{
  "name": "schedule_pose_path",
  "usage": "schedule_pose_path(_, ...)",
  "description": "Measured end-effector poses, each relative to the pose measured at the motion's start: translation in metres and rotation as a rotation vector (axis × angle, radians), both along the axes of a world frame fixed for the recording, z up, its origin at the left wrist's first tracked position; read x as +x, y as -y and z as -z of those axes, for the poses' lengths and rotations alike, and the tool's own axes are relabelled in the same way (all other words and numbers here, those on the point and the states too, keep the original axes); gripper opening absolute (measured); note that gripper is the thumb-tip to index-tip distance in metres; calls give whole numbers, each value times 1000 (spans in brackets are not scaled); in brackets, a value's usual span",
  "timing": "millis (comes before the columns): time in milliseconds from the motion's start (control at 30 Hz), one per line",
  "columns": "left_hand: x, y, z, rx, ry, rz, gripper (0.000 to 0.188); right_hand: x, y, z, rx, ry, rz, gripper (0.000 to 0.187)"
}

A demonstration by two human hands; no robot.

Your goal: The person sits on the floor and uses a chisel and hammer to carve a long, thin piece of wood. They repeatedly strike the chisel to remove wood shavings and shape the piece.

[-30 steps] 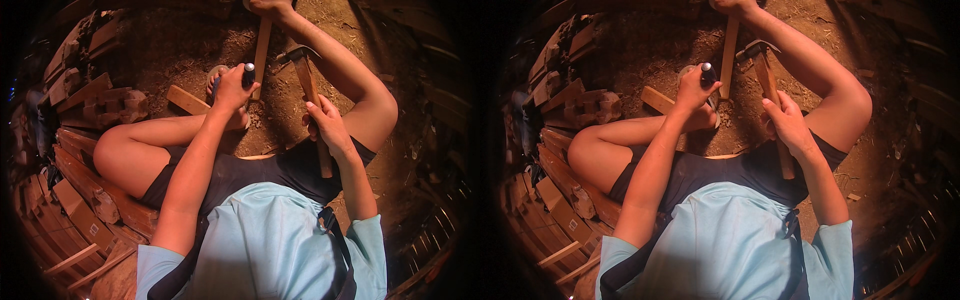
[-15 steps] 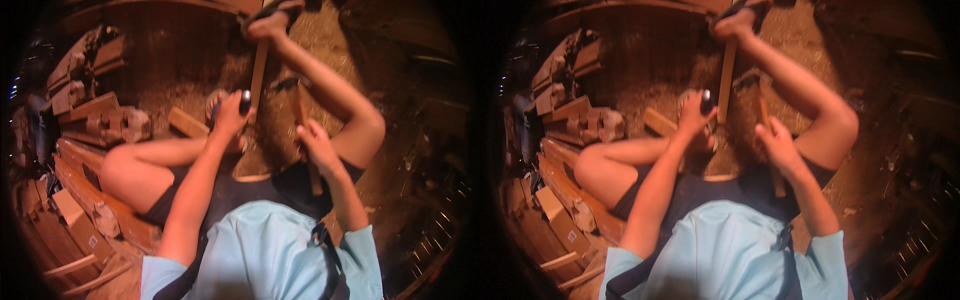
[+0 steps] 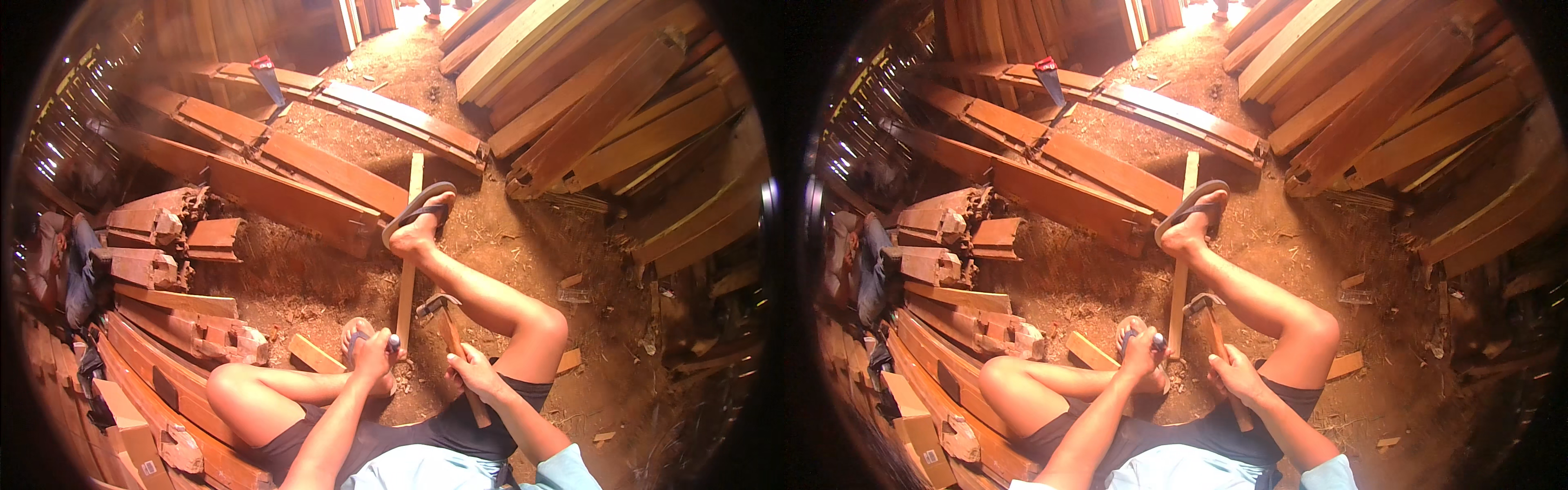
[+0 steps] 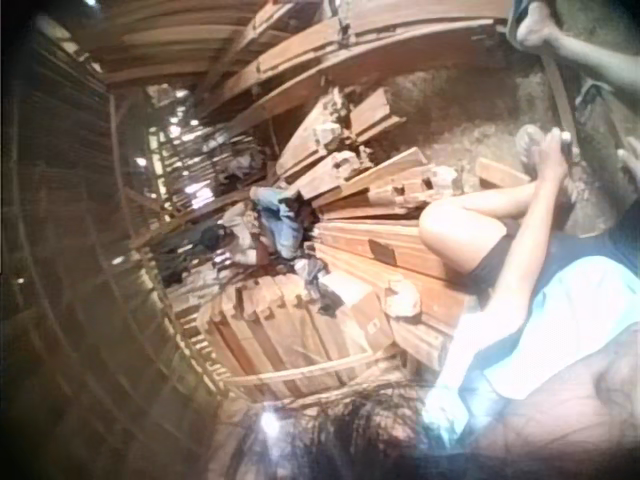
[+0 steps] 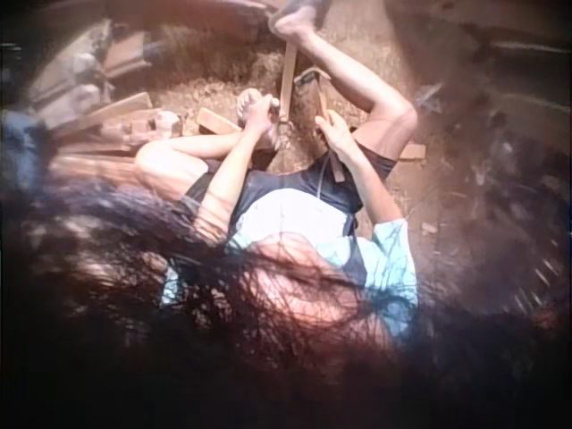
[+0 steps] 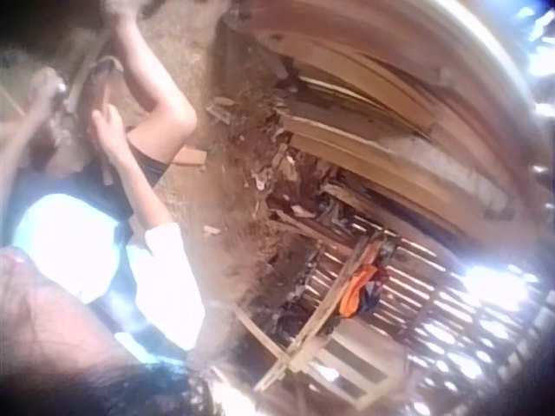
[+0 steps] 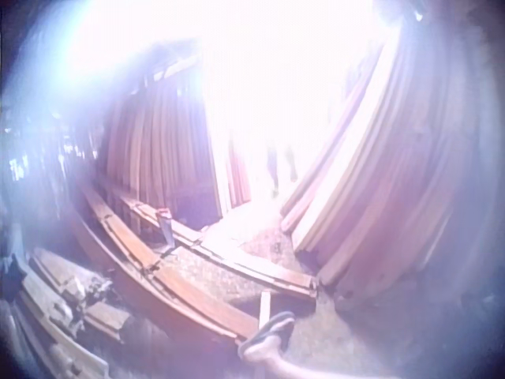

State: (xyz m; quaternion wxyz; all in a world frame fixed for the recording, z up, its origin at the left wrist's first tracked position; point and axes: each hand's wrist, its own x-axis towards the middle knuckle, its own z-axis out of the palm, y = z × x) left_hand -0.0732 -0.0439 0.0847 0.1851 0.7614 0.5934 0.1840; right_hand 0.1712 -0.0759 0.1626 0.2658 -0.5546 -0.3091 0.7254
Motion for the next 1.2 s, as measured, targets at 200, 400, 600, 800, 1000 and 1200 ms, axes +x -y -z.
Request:
schedule_pose_path(200, 7, 13, 4, -101, 125, 21, 31, 1, 8, -10, 48, 11, -20, 19)
schedule_pose_path(400, 11, 11, 15, -136, 184, 57, 32, 11, 22, -14, 128, -88, -25, 26)
schedule_pose_path(600, 6, 12, 39, -94, 246, 118, 17, -4, 34, -22, 114, -109, -147, 33)
schedule_pose_path(800, 10, 14, 37, -236, 299, 8, 22, -11, 51, -28, 214, 89, -251, 34)
schedule_pose_path(1000, -1, 8, 26, -287, 391, -122, 26, -20, 39, -90, 565, 284, -204, 37)
schedule_pose_path(1200, -3, 5, 19, -324, 443, -66, 19, -35, 35, -63, 371, 531, -558, 33)
